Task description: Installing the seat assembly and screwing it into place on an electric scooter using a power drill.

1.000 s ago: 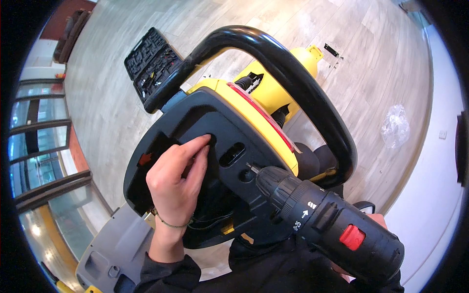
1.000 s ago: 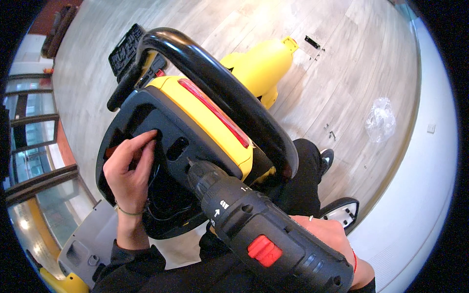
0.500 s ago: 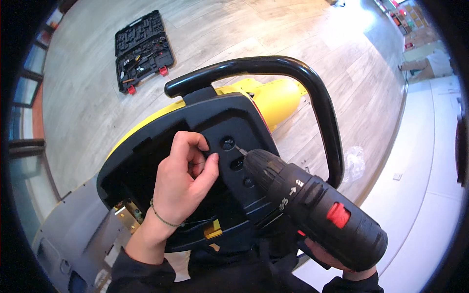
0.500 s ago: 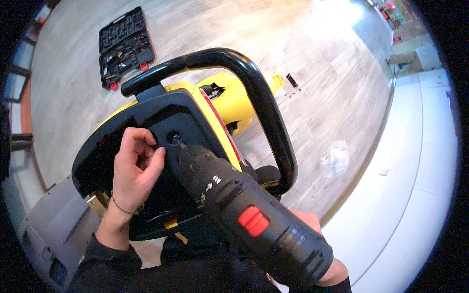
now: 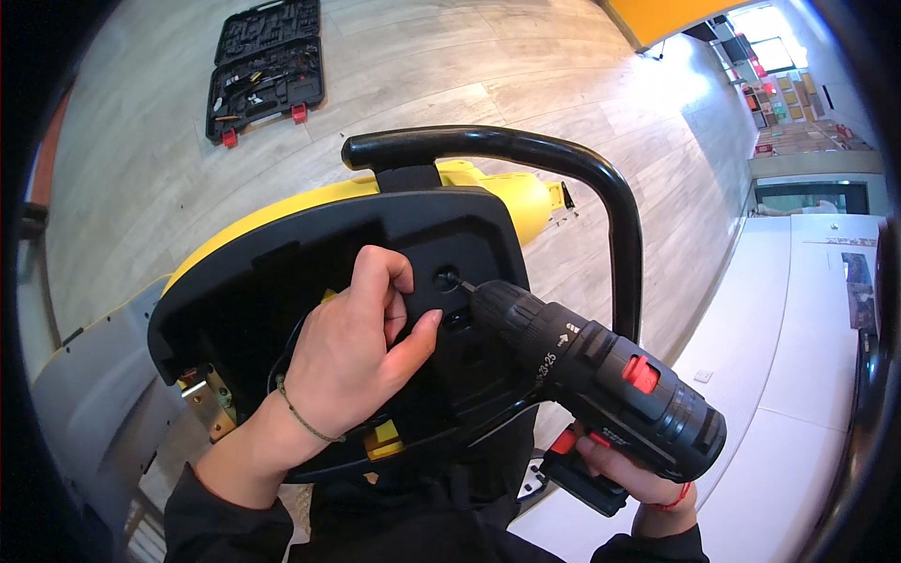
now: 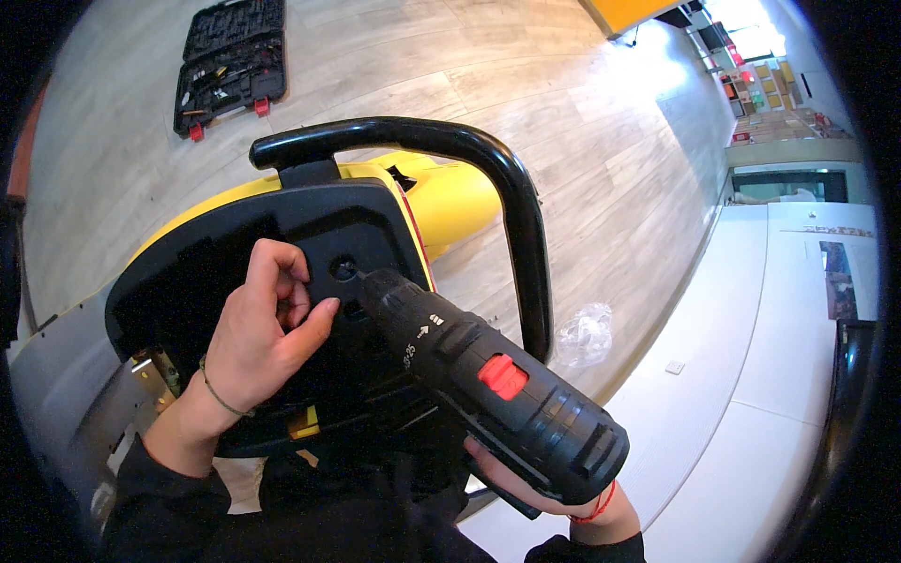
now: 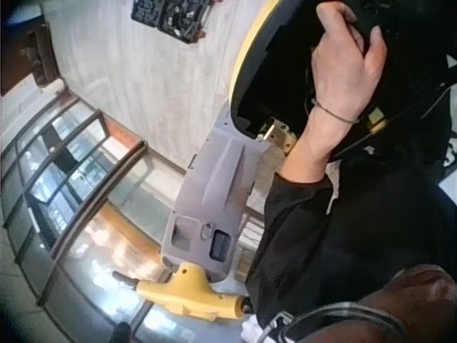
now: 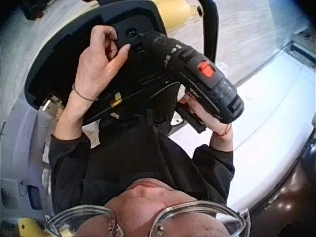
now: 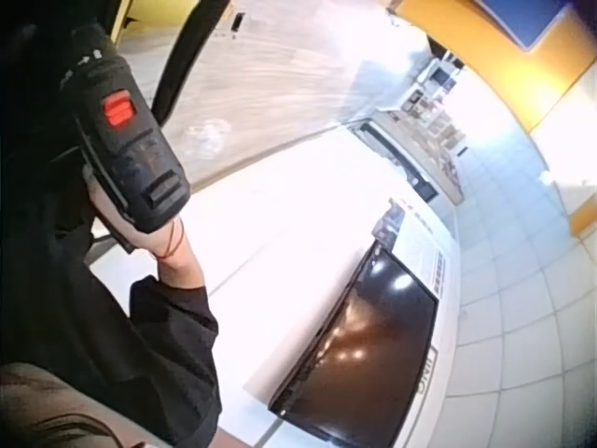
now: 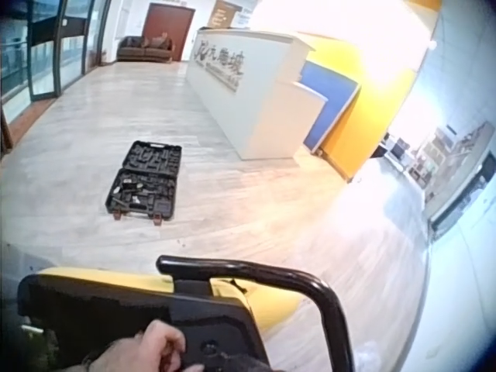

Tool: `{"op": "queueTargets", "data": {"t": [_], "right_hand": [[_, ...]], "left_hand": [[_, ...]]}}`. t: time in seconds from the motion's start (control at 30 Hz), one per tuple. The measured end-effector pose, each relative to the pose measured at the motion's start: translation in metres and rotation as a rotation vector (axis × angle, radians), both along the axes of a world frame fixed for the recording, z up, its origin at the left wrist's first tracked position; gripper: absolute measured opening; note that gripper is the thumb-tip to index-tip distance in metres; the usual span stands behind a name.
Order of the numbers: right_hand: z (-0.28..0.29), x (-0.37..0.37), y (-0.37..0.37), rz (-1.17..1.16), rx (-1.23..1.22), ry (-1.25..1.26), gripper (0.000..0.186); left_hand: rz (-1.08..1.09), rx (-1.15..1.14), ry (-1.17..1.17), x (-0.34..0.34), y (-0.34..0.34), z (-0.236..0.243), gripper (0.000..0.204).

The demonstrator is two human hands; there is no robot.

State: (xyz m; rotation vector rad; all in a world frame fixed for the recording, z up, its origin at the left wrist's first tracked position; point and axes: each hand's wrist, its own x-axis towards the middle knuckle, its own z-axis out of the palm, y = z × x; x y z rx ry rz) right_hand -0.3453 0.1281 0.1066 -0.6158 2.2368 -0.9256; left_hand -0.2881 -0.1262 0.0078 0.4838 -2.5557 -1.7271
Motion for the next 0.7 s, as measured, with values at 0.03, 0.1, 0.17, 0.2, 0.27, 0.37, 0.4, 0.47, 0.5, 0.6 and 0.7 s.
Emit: {"op": "queueTargets", "data": {"t": [0.03, 0.1, 0.17, 0.2, 0.27, 0.37, 0.4, 0.47, 0.5, 0.6, 0.7], "right_hand": [[0.001, -0.001, -0.001, -0.012, 0.014, -0.025, 0.036], [0.002, -0.002, -0.002, -0.026, 0.021, -0.054, 0.037], [0.003, -0.003, -0.003, -0.025, 0.017, -0.057, 0.037], [0.005, -0.004, -0.004, -0.016, 0.019, -0.045, 0.037], [0.008, -0.005, -0.005, -0.007, 0.024, -0.034, 0.037], [0.013, -0.01, -0.007, 0.167, 0.079, 0.108, 0.041], [0.013, -0.013, -0.008, 0.148, 0.023, 0.119, 0.035], [0.016, -0.019, -0.01, 0.134, -0.029, 0.131, 0.03], [0.018, -0.021, -0.01, 0.099, -0.022, 0.053, 0.029], [0.022, -0.032, -0.013, 0.18, 0.011, 0.059, 0.028], [0.031, -0.039, -0.019, 0.224, 0.151, 0.007, 0.035]], "left_hand": [[0.006, 0.005, 0.009, 0.0, 0.0, 0.0, 0.033], [-0.003, -0.004, -0.007, 0.0, -0.001, 0.0, 0.032], [-0.003, 0.008, 0.001, 0.0, 0.0, 0.001, 0.032], [-0.01, 0.015, 0.007, 0.0, 0.0, 0.001, 0.032], [-0.007, 0.021, 0.004, 0.0, -0.001, 0.001, 0.032], [-0.002, 0.025, 0.01, -0.001, -0.001, 0.001, 0.032], [0.002, 0.022, 0.017, -0.001, -0.001, 0.001, 0.032], [0.007, 0.033, 0.004, 0.0, -0.001, 0.0, 0.032], [0.011, 0.04, -0.01, 0.0, -0.001, 0.0, 0.032], [0.024, 0.068, -0.032, -0.001, -0.003, -0.001, 0.034], [0.055, 0.179, -0.088, -0.003, -0.005, -0.003, 0.035]]}}
